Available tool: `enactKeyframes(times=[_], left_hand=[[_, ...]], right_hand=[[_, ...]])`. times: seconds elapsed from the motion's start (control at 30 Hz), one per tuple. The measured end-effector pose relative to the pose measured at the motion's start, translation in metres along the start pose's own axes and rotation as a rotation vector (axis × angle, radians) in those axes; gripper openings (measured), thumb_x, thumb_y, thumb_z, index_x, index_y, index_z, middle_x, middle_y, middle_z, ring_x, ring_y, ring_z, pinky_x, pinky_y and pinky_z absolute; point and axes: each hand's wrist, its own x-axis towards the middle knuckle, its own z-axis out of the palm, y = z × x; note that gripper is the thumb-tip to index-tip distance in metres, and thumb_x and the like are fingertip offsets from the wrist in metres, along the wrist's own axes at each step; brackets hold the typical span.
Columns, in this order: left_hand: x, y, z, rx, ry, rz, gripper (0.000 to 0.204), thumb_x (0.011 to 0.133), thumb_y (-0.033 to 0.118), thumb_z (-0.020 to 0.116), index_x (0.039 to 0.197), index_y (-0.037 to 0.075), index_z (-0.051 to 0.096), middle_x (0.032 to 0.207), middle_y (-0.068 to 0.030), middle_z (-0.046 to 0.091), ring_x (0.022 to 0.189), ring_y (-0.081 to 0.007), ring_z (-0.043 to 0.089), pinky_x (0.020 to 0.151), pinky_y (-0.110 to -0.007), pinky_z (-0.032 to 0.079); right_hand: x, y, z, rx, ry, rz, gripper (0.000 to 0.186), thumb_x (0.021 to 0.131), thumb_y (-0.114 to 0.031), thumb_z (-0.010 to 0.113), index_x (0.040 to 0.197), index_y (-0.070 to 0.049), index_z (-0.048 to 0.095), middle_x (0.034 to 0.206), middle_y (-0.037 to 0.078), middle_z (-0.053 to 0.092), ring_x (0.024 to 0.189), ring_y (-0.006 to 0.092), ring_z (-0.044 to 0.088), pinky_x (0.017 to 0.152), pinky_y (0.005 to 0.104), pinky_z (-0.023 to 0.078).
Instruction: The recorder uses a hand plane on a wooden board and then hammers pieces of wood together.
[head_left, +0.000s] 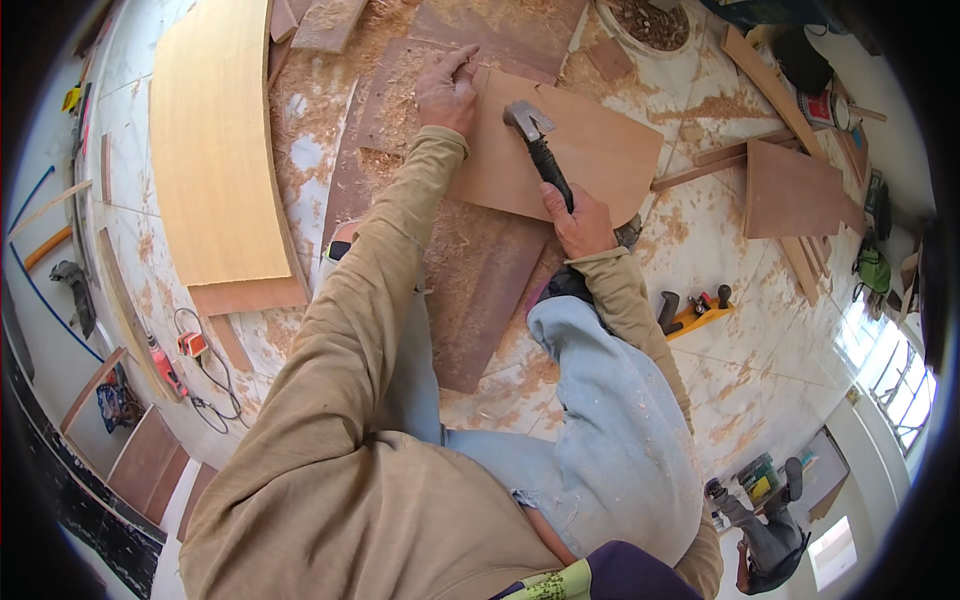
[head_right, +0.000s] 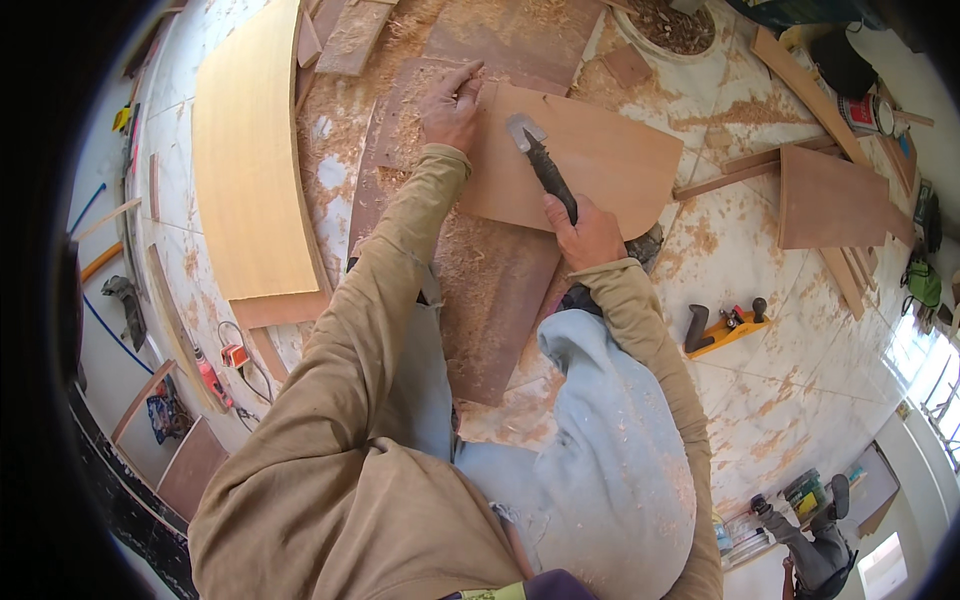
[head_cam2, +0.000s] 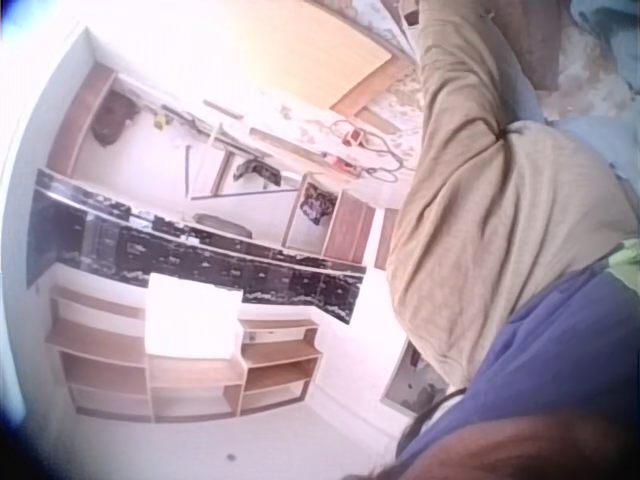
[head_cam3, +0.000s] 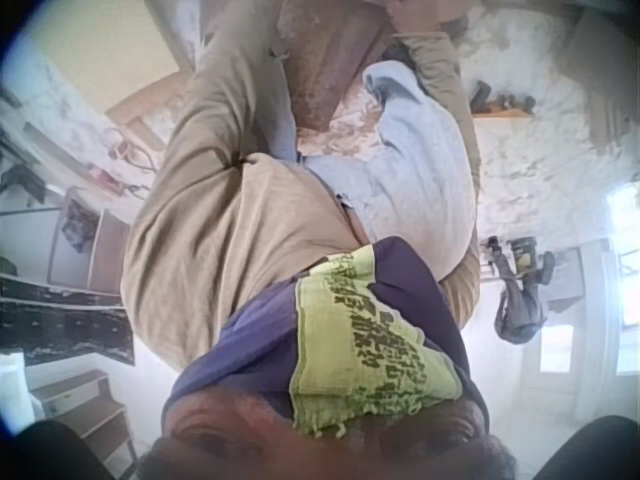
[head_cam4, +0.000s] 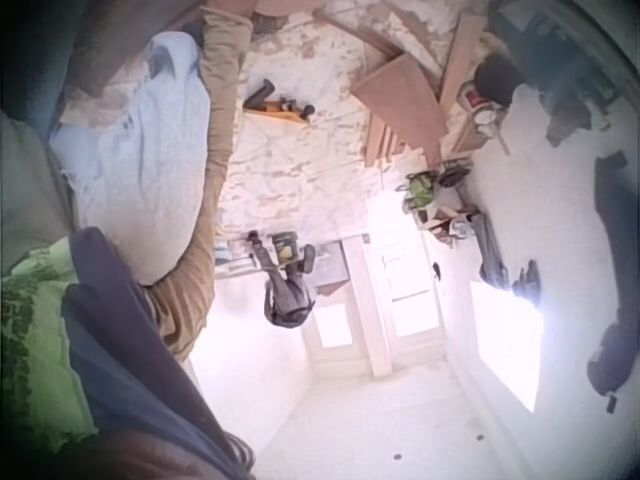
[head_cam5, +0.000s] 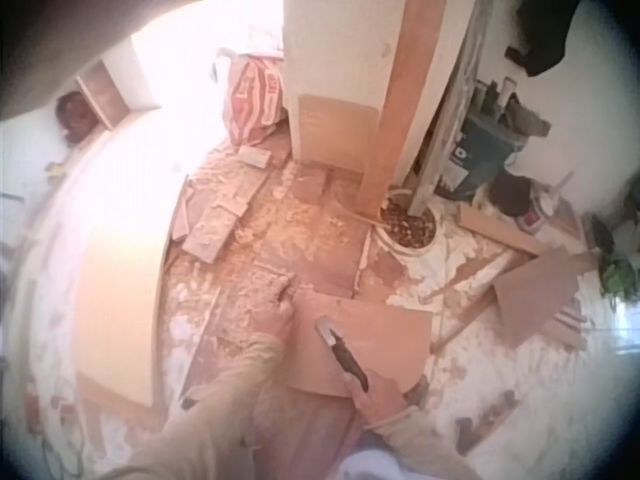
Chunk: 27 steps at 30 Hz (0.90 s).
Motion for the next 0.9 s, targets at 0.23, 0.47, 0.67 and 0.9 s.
enactKeyframes(times=[0.23,0.47,0.67,0.9], left_hand=[[-0.011,-0.003,0.029,-0.438,0.119,-0.225,0.017,0.096,0.01,0.07,0.11,0.002,0.075,0.102,-0.0069,0.074,0.094,-0.0132,0.067,0.085,-0.027,0.054],[-0.013,-0.001,0.031,-0.4,0.143,-0.259,0.014,0.096,0.013,0.071,0.103,0.001,0.076,0.101,-0.0076,0.075,0.091,-0.0145,0.068,0.084,-0.028,0.054],[-0.012,-0.005,0.031,-0.246,0.159,-0.223,0.015,0.095,0.013,0.071,0.103,0.001,0.076,0.094,-0.0093,0.075,0.089,-0.0163,0.069,0.084,-0.03,0.054],[-0.014,-0.006,0.029,-0.131,0.126,-0.061,0.014,0.091,0.011,0.074,0.1,0.001,0.076,0.096,-0.0098,0.073,0.088,-0.0206,0.069,0.081,-0.031,0.054]], right_hand=[[0.002,0.0,-0.004,0.027,0.0,0.002,0.06,0.099,-0.058,0.056,0.096,0.001,0.069,0.075,0.025,0.066,0.077,0.0449,0.067,0.072,0.0485,0.05],[0.003,0.004,-0.002,0.037,-0.01,0.008,0.062,0.099,-0.059,0.055,0.094,0.002,0.068,0.073,0.025,0.064,0.074,0.0439,0.066,0.07,0.0482,0.049],[0.003,0.002,-0.005,0.069,0.007,0.004,0.065,0.098,-0.061,0.055,0.092,0.003,0.068,0.069,0.023,0.061,0.066,0.0399,0.062,0.065,0.0464,0.048],[0.006,-0.055,-0.036,0.124,0.13,-0.196,0.057,0.099,-0.054,0.06,0.094,0.002,0.068,0.064,0.02,0.059,0.059,0.0338,0.06,0.059,0.0425,0.047]])
